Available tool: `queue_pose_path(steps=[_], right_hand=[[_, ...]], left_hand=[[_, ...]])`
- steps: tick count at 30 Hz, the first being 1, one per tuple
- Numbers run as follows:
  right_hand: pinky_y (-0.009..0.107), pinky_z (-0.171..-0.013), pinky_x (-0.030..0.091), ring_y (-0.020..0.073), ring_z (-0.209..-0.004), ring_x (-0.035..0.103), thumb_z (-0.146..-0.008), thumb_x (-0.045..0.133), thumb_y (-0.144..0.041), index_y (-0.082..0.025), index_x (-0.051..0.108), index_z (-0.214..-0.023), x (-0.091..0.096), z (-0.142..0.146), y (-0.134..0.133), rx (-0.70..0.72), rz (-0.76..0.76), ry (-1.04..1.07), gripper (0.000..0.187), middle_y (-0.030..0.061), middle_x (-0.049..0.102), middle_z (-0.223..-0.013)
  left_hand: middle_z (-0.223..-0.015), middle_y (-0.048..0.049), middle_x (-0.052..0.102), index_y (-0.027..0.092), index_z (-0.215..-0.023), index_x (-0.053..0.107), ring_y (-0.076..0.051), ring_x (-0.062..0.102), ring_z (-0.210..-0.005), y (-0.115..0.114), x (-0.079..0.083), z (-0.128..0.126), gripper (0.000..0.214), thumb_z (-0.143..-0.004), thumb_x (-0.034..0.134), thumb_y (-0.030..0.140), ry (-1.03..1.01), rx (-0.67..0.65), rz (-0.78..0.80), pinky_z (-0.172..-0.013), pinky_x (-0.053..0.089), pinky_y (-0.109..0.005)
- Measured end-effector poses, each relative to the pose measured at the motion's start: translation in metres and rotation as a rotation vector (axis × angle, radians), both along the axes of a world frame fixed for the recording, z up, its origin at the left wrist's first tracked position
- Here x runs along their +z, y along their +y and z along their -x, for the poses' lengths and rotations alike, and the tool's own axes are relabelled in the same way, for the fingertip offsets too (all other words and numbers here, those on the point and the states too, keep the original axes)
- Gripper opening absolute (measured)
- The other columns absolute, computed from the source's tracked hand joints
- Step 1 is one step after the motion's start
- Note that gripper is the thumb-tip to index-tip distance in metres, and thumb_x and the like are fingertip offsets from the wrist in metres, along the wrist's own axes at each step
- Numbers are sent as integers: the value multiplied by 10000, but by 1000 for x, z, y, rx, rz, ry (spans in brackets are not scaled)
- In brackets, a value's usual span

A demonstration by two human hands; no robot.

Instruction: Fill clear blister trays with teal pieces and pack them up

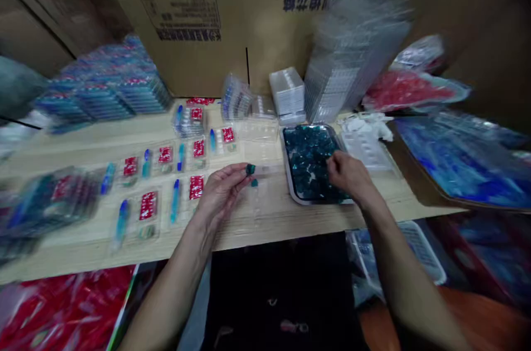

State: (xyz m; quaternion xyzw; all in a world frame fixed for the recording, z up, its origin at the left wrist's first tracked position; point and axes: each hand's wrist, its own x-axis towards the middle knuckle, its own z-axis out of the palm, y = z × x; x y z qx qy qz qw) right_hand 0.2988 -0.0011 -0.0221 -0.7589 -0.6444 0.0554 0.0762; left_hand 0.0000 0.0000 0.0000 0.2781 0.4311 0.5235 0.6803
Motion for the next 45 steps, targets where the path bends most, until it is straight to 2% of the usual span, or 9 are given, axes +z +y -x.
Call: queue_pose_path(steps=[5,7,10,14,19,24,33,41,45], right_hand=[[472,-911,427,338,-1171,524,-781,519,-76,-226,489,-1435,9,42,-20,325,-302,142,671,172,536,-1314],[440,-968,412,279,-1220,516,-798,478,-34,-245,502,-1421,13,69,-28,583,-372,319,658,135,552,-1326],[418,-978,415,237,-1212,538,-795,445,9,-267,536,-1382,16,97,-31,710,-429,475,655,105,595,-1270],[375,-936,481,216,-1125,591,-824,420,-17,-229,563,-1327,8,77,-22,616,-438,562,565,102,627,-1213],[382,-875,494,268,-976,633,-840,465,-69,-141,656,-1218,-12,23,-20,207,-236,200,430,149,656,-1099],[345,-825,482,254,-949,646,-862,473,-92,-170,690,-1174,-21,20,-27,202,-73,109,388,127,666,-1098],[317,-864,463,216,-968,632,-889,430,-90,-167,690,-1099,-24,10,-23,201,-141,224,343,105,674,-1061],[387,-854,354,274,-1041,567,-907,457,-174,-214,634,-1177,-7,35,-28,203,-23,19,326,119,629,-1122],[452,-890,324,337,-1064,545,-910,506,-291,-118,624,-1117,-10,43,-14,121,27,-78,295,191,640,-1109]], left_hand=[[-830,-62,767,106,-797,761,-114,706,-689,-6,-8,-11,178,-637,836,127,27,-43,4,-711,589,-194],[-863,-68,768,105,-833,763,-111,708,-704,-6,-7,-17,176,-663,810,100,-2,-70,29,-731,589,-195],[-891,-66,766,108,-866,763,-102,707,-726,-5,-6,-17,191,-679,790,80,-34,-101,86,-740,579,-174],[-901,-56,756,129,-896,760,-106,690,-747,-7,-14,6,207,-695,805,155,181,-67,-4,-741,562,-189],[-828,-37,715,189,-883,765,-143,649,-747,-14,-38,31,113,-780,721,202,958,-136,-565,-697,520,-245],[-901,-67,683,191,-977,756,-143,632,-758,-8,-67,16,253,-879,532,126,1210,-244,-981,-654,499,-242],[-949,-64,674,220,-1012,741,-169,632,-852,3,-91,14,246,-928,518,162,1354,-309,-1154,-732,527,-280],[-1024,-84,681,195,-1081,663,-182,670,-930,-4,-97,14,188,-946,534,208,1303,-219,-1128,-793,571,-308],[-1107,-85,670,202,-1099,682,-153,680,-910,-11,-95,19,280,-911,491,124,1342,-229,-1118,-747,579,-251]])
